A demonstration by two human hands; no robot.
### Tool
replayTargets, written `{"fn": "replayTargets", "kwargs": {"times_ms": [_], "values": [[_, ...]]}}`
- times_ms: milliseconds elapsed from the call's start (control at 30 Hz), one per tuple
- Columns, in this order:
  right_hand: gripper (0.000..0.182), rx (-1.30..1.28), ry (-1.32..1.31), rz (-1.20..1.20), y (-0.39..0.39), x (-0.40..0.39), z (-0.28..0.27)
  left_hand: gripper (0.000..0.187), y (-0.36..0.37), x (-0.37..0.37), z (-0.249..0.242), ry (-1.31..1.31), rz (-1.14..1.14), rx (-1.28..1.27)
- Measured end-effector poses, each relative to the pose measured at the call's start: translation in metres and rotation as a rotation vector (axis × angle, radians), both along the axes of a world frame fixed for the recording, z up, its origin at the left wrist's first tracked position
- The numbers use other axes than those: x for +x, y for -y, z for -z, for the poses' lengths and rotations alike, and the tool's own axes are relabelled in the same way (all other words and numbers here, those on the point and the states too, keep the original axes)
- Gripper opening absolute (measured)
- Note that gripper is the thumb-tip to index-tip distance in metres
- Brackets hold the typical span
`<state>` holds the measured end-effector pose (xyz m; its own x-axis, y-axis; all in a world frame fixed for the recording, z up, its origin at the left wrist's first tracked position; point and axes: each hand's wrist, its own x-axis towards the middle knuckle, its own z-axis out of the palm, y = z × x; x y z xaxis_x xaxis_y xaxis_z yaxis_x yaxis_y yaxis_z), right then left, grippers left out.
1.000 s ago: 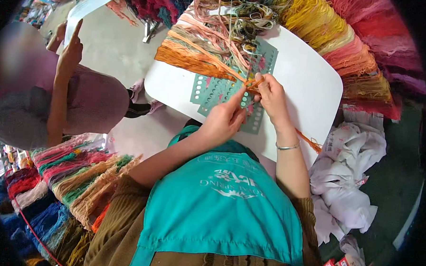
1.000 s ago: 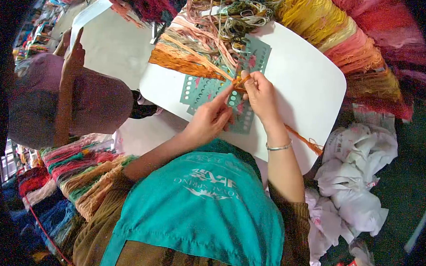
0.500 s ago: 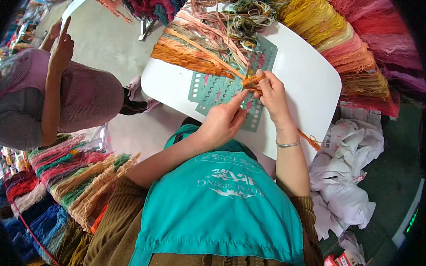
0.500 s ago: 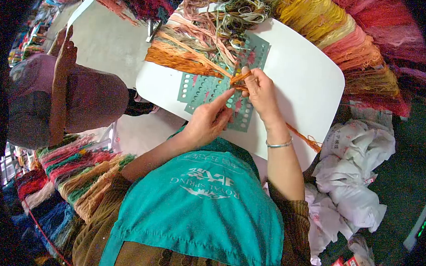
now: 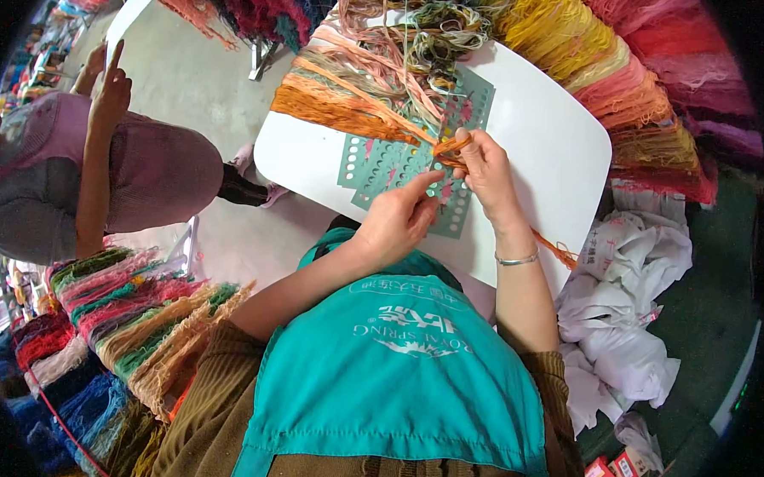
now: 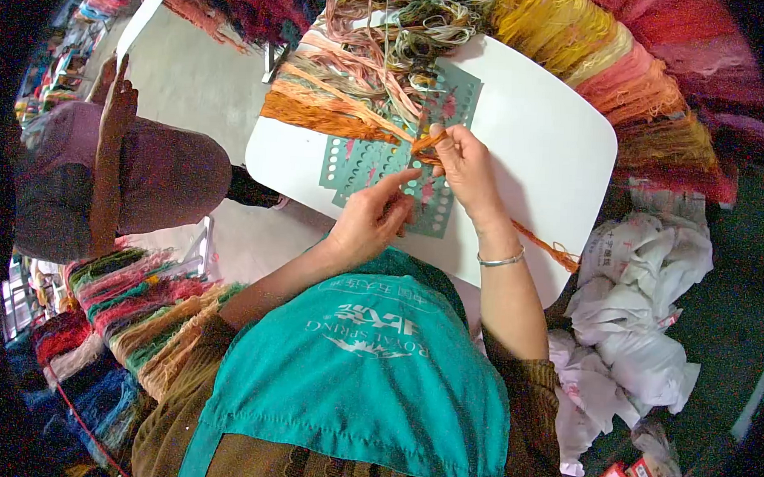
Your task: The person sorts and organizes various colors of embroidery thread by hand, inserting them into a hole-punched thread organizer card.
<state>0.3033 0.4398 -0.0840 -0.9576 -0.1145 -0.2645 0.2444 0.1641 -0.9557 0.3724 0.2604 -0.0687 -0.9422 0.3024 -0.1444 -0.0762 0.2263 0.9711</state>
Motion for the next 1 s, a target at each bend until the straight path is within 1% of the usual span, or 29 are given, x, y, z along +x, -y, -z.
{"fn": "replayTargets", "kwargs": {"times_ms": [67,133,167,200,233,300,333,367,433,500,533,567,633,667,700,767,800,867,933,967,1000], "values": [[0.046,-0.008,-0.010,-0.006,0.000,0.000,0.002,0.034,0.000,0.000,-0.009,0.130,-0.044,0.058],[0.046,-0.016,-0.021,-0.011,-0.001,0.000,0.004,0.031,0.000,-0.002,-0.007,0.142,-0.087,0.078],[0.038,-0.008,-0.038,-0.024,0.000,0.001,0.005,0.028,0.001,-0.004,-0.006,0.154,-0.130,0.099],[0.031,0.000,-0.054,-0.037,0.000,0.002,0.006,0.030,0.002,-0.009,-0.010,0.162,-0.114,0.067],[0.031,-0.001,-0.055,-0.035,0.000,0.003,0.006,0.030,0.003,-0.011,-0.008,0.161,-0.112,0.066],[0.013,-0.019,-0.087,-0.045,-0.001,0.005,0.005,0.027,0.006,-0.016,-0.002,0.165,-0.163,0.100],[0.013,-0.019,-0.088,-0.042,-0.002,0.006,0.004,0.023,0.008,-0.019,-0.003,0.181,-0.166,0.119],[0.010,-0.062,-0.101,-0.042,-0.004,0.007,0.003,0.023,0.009,-0.019,-0.004,0.181,-0.163,0.119],[0.013,-0.105,-0.112,-0.040,-0.007,0.009,-0.001,0.020,0.011,-0.020,-0.003,0.261,-0.247,0.157],[0.015,-0.319,0.000,0.057,-0.013,0.010,-0.006,0.018,0.011,-0.020,0.001,0.246,-0.259,0.154],[0.017,-0.395,0.032,0.066,-0.019,0.011,-0.004,0.016,0.011,-0.019,0.003,0.229,-0.273,0.152],[0.017,-0.396,0.032,0.069,-0.022,0.012,-0.005,0.016,0.012,-0.019,0.002,0.230,-0.270,0.151],[0.017,-0.547,-0.007,0.126,-0.026,0.014,-0.008,0.017,0.012,-0.019,-0.001,0.240,-0.233,0.124],[0.019,-0.629,0.003,0.117,-0.032,0.014,-0.005,0.017,0.011,-0.019,-0.001,0.239,-0.230,0.124],[0.019,-0.628,0.002,0.121,-0.035,0.015,-0.004,0.017,0.011,-0.018,-0.001,0.227,-0.219,0.110],[0.019,-0.843,0.047,0.117,-0.040,0.018,-0.004,0.018,0.010,-0.018,-0.001,0.213,-0.203,0.099],[0.019,-0.841,0.045,0.121,-0.041,0.019,-0.005,0.019,0.010,-0.018,-0.002,0.219,-0.190,0.084],[0.019,-0.996,0.075,0.088,-0.042,0.023,-0.009,0.020,0.010,-0.016,-0.004,0.229,-0.174,0.069],[0.019,-1.031,0.048,0.070,-0.039,0.026,-0.017,0.026,0.008,-0.015,-0.009,0.356,-0.139,0.243],[0.018,-1.067,0.019,0.048,-0.036,0.028,-0.022,0.026,0.006,-0.015,-0.012,0.357,-0.137,0.244],[0.018,-1.066,0.019,0.050,-0.035,0.030,-0.025,0.029,0.005,-0.016,-0.014,0.460,-0.103,0.321]]}}
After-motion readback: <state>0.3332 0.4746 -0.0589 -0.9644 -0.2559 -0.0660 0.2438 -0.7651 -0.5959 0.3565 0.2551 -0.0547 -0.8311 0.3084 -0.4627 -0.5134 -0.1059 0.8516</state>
